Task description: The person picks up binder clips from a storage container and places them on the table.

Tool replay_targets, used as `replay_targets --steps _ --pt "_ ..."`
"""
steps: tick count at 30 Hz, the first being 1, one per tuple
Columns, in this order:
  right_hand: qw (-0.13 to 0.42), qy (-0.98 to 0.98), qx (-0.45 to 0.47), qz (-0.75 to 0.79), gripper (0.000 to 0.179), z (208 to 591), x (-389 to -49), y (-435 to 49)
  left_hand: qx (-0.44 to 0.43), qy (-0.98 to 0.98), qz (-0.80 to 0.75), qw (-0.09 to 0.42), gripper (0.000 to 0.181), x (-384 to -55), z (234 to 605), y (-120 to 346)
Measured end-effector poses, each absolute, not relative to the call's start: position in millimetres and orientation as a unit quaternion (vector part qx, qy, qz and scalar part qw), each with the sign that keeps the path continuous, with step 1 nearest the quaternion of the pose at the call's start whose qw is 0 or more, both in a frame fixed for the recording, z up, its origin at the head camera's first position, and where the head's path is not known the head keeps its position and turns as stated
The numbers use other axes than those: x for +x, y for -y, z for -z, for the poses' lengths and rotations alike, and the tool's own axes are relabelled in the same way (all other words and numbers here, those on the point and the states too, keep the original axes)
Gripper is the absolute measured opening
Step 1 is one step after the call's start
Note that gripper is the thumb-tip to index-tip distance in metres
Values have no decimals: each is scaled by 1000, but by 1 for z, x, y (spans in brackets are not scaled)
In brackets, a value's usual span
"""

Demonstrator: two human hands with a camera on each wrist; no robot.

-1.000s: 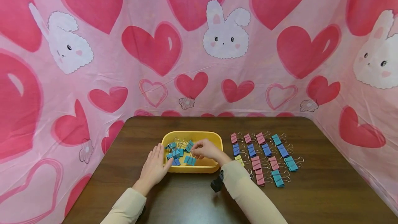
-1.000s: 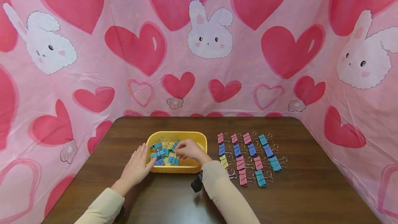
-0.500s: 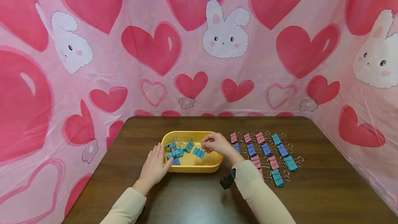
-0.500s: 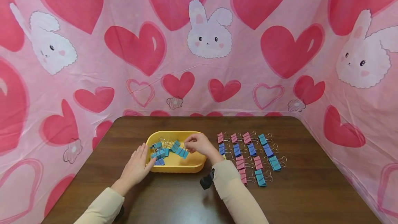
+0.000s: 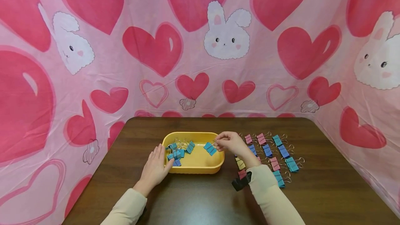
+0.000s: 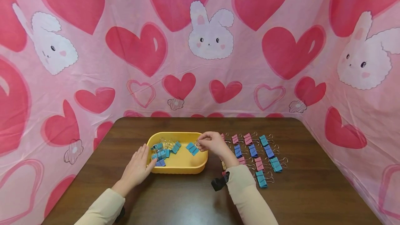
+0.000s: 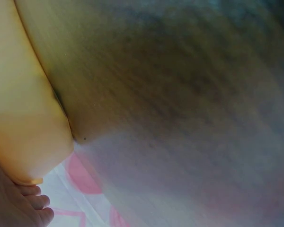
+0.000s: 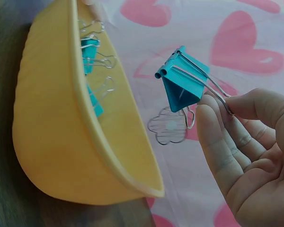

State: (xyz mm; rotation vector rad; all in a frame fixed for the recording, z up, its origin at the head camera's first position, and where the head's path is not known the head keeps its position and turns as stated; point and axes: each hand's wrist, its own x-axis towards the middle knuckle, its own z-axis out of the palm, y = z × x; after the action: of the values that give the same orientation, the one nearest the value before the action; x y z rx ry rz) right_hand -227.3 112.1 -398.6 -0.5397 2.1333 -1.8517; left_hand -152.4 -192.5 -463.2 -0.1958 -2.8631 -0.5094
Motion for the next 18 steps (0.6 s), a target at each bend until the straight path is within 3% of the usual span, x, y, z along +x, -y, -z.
replay_targets --steps 11,18 --pt "103 -712 -168 674 18 394 -219 -146 -60 978 176 96 74 -154 464 192" --pt "81 -703 -166 687 25 396 -215 -173 -58 978 179 90 74 -152 464 192"
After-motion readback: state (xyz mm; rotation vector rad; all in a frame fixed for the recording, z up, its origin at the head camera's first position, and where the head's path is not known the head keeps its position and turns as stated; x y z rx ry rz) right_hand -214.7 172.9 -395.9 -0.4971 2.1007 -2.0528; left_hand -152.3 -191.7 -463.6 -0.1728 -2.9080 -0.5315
